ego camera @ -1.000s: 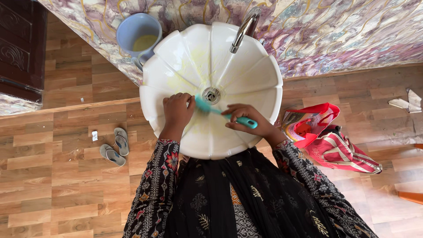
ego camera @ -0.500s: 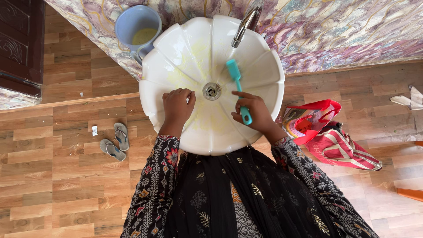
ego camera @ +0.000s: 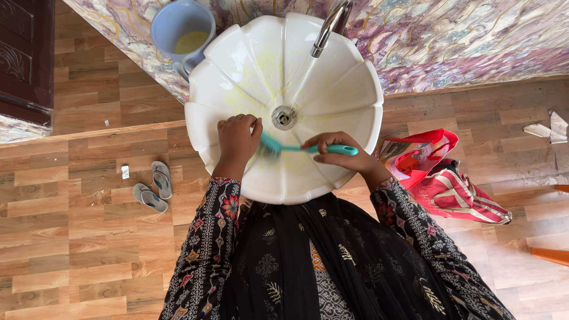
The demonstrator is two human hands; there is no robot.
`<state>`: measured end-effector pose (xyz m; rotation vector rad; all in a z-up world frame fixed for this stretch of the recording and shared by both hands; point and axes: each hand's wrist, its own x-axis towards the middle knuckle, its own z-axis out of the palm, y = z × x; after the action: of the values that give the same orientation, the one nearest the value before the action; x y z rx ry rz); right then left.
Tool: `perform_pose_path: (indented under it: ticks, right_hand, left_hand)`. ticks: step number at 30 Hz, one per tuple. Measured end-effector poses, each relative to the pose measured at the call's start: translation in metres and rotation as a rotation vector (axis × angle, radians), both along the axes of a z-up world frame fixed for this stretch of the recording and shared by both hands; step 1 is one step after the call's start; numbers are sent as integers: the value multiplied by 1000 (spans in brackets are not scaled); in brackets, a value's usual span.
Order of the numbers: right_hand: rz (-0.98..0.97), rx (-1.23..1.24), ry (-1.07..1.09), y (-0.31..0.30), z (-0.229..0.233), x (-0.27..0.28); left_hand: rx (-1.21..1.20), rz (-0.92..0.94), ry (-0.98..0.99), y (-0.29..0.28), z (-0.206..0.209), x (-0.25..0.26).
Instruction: The person scrubs a white pedestal sink with a teal brush, focusing on the basin and drain area. They repeatedly scrub the same regions without rinsing or wiping the surface during the clip.
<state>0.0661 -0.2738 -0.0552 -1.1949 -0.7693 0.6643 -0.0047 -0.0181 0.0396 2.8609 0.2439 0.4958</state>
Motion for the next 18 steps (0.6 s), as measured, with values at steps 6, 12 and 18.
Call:
perform_pose_path:
  ticks: [6,12,18]
  right_hand:
    - [-109,-142,-321,1,1,3]
    - [-178,-138,-321,4,10,-3]
    - [121,-105,-183,0,9,2]
  left_hand:
    - [4,3,-9,1,-1,-1]
    - [6,-2,-16,3,-5,0]
    - [8,-5,-27,4,-8,-1]
